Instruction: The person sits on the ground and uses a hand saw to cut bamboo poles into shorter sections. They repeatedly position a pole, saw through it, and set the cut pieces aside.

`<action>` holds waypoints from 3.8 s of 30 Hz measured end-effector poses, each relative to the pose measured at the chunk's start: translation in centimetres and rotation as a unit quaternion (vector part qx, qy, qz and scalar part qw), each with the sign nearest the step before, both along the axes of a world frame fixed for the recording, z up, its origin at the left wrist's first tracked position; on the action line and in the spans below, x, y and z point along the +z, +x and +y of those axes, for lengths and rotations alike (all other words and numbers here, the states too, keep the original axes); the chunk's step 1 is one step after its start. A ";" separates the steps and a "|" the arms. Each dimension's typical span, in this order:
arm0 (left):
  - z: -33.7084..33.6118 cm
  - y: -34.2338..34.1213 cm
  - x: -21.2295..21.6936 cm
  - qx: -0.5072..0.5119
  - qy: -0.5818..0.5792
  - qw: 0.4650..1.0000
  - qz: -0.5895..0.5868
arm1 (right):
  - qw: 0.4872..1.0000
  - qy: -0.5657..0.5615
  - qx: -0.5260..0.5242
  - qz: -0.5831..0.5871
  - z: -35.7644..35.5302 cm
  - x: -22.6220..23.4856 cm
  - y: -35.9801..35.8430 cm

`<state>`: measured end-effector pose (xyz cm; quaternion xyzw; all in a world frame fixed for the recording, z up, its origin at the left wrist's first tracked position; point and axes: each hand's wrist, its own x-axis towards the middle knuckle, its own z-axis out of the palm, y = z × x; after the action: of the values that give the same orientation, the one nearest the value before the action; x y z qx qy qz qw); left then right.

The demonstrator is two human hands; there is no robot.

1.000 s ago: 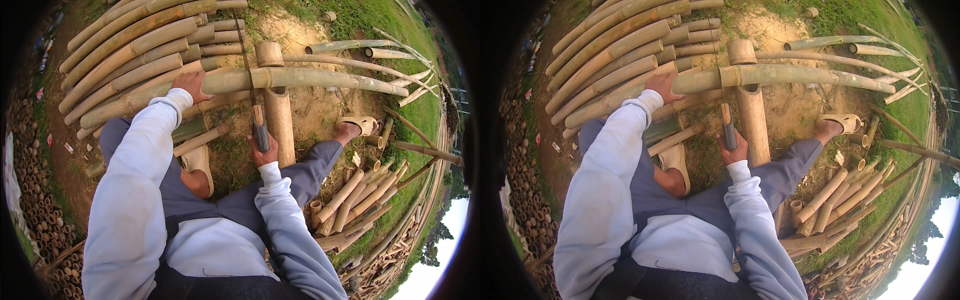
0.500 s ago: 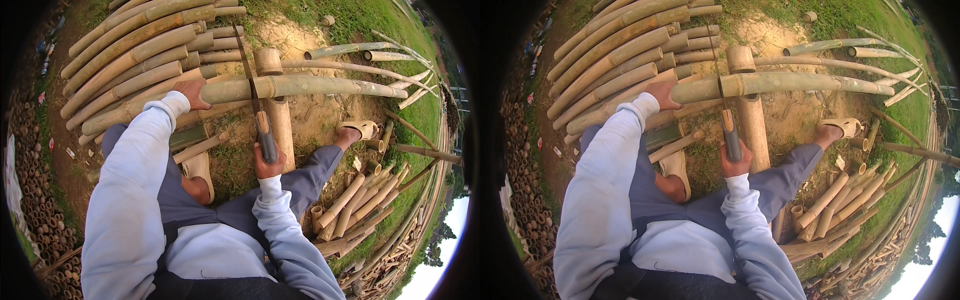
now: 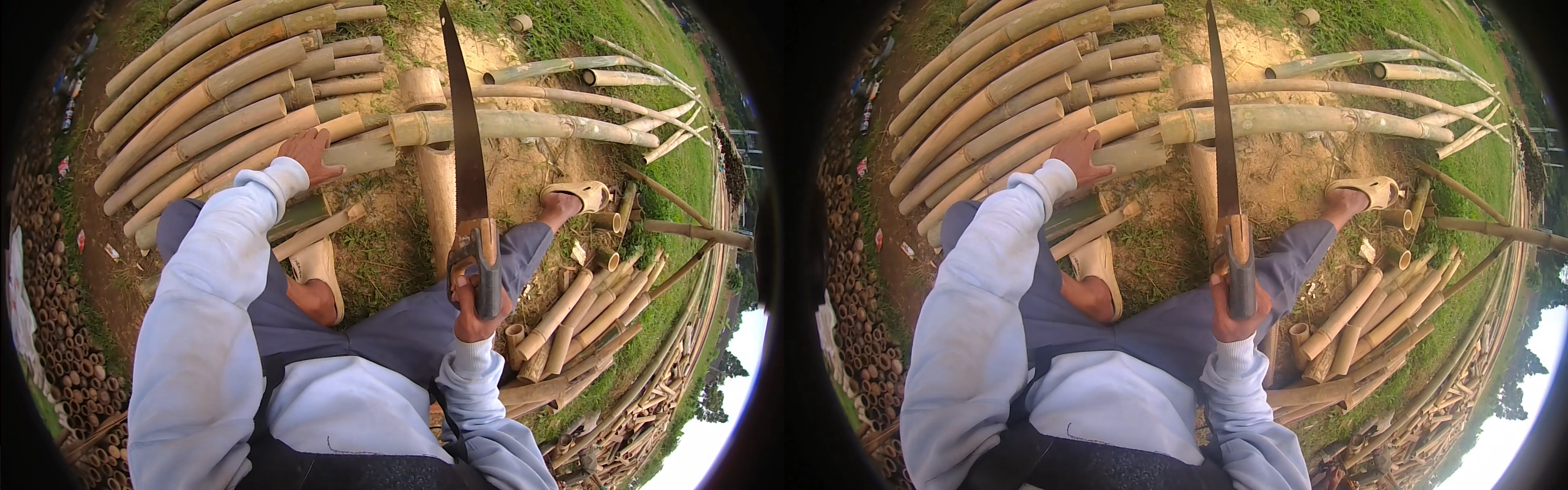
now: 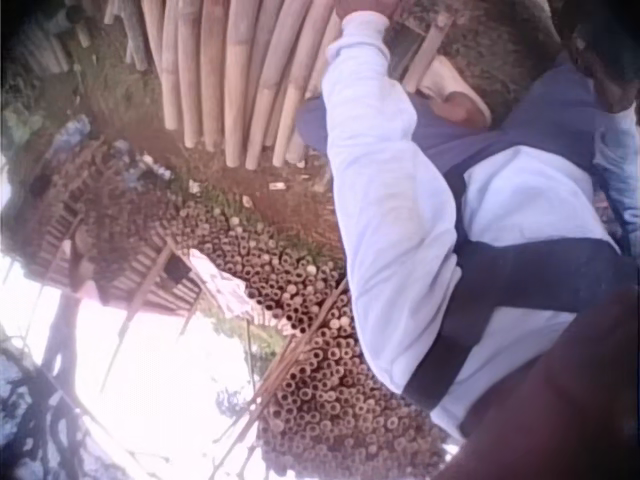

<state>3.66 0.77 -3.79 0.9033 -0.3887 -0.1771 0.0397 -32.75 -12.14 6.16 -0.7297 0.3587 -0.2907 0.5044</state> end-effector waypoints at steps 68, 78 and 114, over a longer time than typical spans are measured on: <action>6.4 1.3 15.9 0.078 -0.348 0.934 -0.006 | 0.885 -0.233 -0.199 0.351 5.5 -9.5 -23.3; 32.0 4.0 -0.8 0.476 -0.434 0.758 0.102 | 0.765 -0.038 0.000 0.643 2.2 -4.4 -20.0; 28.6 -7.0 -13.5 0.697 -0.631 0.200 0.275 | 0.960 0.253 0.117 0.010 2.7 -13.3 13.2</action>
<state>-3.33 29.39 -17.30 0.3775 0.4510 -0.0108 0.8087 -19.58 -9.43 -7.11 -0.6180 0.3374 -0.1219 0.6995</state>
